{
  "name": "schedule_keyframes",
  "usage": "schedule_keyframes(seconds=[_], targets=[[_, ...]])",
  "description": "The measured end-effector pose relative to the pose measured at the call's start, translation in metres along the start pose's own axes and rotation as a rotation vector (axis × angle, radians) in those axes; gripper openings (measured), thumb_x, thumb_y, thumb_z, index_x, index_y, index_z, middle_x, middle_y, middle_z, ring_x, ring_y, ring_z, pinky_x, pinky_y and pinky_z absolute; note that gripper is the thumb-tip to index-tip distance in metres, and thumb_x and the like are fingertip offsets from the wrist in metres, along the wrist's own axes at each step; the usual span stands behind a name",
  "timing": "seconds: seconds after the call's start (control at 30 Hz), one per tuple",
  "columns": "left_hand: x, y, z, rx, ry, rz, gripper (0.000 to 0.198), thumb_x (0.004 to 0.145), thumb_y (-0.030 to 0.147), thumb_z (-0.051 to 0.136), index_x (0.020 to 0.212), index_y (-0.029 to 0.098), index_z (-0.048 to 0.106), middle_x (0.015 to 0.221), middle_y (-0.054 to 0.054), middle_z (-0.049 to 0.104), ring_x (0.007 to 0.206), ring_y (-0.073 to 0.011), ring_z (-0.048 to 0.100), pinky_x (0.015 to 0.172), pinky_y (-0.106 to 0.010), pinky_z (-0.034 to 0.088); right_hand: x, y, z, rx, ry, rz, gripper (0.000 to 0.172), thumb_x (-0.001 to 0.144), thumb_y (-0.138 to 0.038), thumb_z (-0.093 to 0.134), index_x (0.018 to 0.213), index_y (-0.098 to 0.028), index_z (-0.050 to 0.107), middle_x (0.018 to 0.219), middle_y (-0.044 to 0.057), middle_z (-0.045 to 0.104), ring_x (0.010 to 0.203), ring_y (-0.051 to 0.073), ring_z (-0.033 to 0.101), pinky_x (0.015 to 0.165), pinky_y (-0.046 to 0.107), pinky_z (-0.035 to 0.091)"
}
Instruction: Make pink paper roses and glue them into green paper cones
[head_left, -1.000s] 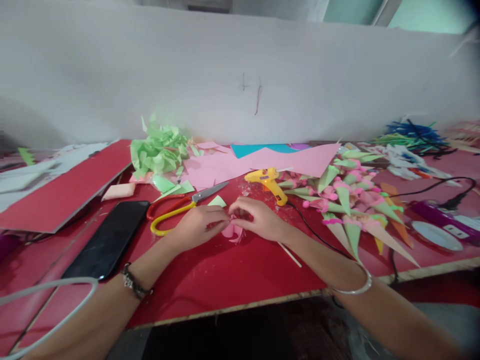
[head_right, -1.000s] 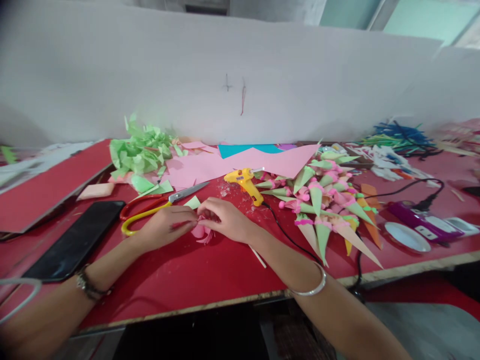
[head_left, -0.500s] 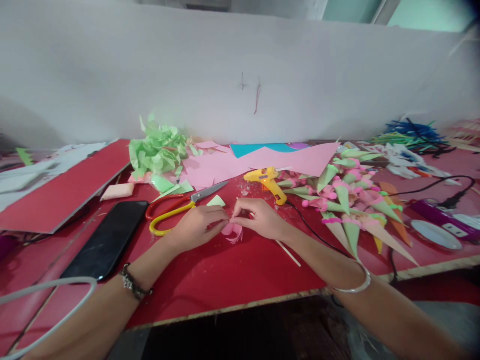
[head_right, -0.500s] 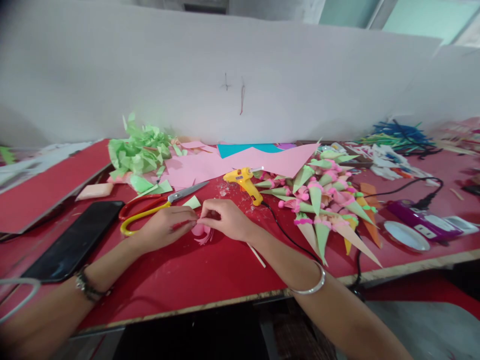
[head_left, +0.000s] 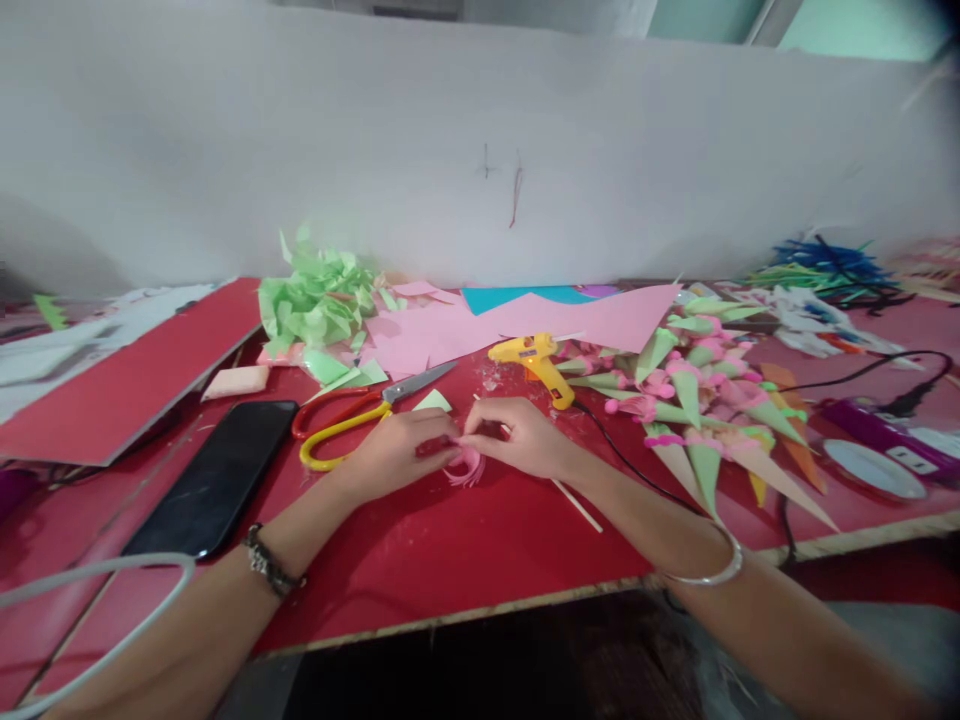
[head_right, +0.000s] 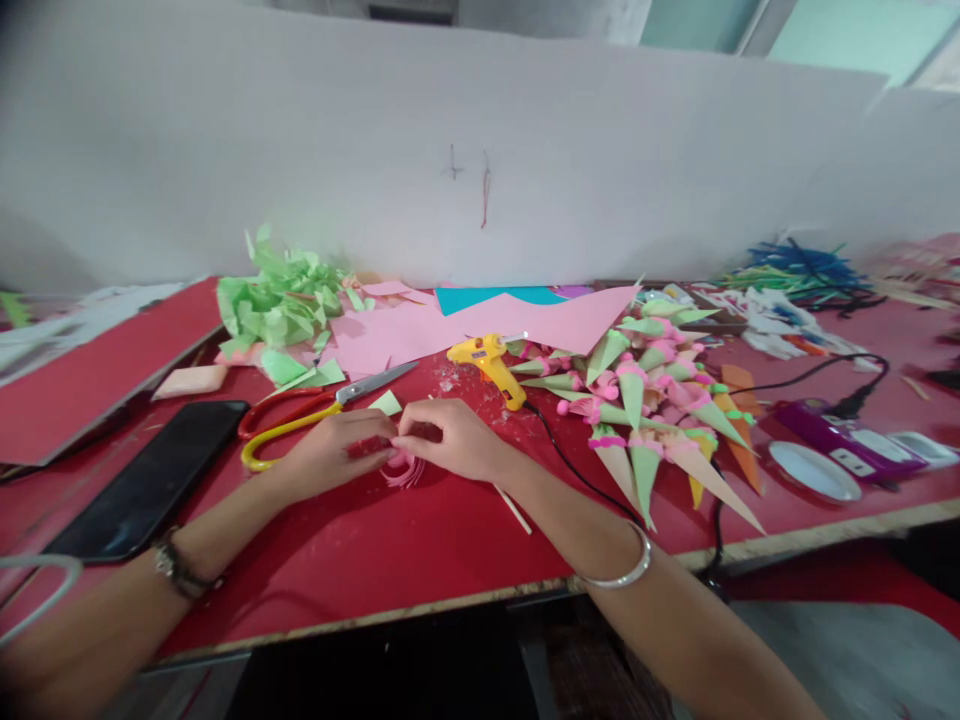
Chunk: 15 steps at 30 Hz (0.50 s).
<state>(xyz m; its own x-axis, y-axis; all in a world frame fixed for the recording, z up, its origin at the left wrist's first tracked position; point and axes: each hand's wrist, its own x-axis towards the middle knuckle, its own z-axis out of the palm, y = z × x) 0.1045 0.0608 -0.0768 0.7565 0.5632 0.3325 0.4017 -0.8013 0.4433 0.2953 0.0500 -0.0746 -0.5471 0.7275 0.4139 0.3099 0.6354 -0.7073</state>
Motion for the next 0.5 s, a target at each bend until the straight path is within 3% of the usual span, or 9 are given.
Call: schedule_keyframes(seconds=[0.1,0.2,0.3,0.4,0.5], targets=[[-0.0006,-0.0009,-0.0026,-0.028,0.016,-0.003,0.013,0.083,0.023,0.044,0.08,0.016,0.054,0.081,-0.003,0.059,0.075,-0.0114,0.055,0.069,-0.023,0.042,-0.0013,-0.0018,-0.006,0.006,-0.081,0.063,0.017,0.075,-0.032,0.058,0.079,-0.017,0.053,0.069,-0.003,0.049,0.055,0.007,0.04,0.052,0.019,0.034],[-0.0019,-0.0015,-0.0053,-0.053,0.049,-0.017,0.01,0.081,0.022,0.046,0.084,0.016,0.052,0.083,-0.003,0.059,0.076,-0.0114,0.055,0.071,-0.023,0.042,-0.0034,-0.0018,-0.0103,0.0,-0.161,0.137,0.041,0.067,-0.039,0.065,0.098,-0.019,0.048,0.077,-0.002,0.048,0.06,0.009,0.042,0.053,0.02,0.037],[-0.0026,-0.001,-0.0056,-0.089,0.017,-0.019,0.01,0.08,0.021,0.046,0.086,0.016,0.051,0.085,-0.002,0.059,0.077,-0.0113,0.054,0.072,-0.023,0.042,-0.0049,0.0003,-0.009,-0.017,-0.233,0.145,0.059,0.063,-0.04,0.068,0.112,-0.02,0.041,0.095,0.003,0.051,0.074,0.012,0.048,0.064,0.025,0.043],[-0.0021,0.0002,-0.0049,-0.096,-0.017,0.003,0.013,0.078,0.023,0.049,0.09,0.017,0.051,0.09,-0.003,0.057,0.085,-0.0137,0.053,0.078,-0.026,0.041,-0.005,0.0021,-0.005,-0.069,-0.23,0.123,0.058,0.065,-0.038,0.068,0.113,-0.018,0.041,0.105,0.007,0.051,0.088,0.016,0.05,0.075,0.029,0.042],[-0.0014,0.0007,-0.0046,-0.067,0.018,-0.022,0.029,0.072,0.03,0.057,0.098,0.018,0.048,0.1,-0.006,0.053,0.094,-0.0174,0.05,0.084,-0.031,0.04,-0.0044,0.003,-0.0022,-0.124,-0.185,0.122,0.049,0.068,-0.039,0.065,0.107,-0.016,0.046,0.101,0.007,0.053,0.089,0.018,0.051,0.076,0.03,0.041]])
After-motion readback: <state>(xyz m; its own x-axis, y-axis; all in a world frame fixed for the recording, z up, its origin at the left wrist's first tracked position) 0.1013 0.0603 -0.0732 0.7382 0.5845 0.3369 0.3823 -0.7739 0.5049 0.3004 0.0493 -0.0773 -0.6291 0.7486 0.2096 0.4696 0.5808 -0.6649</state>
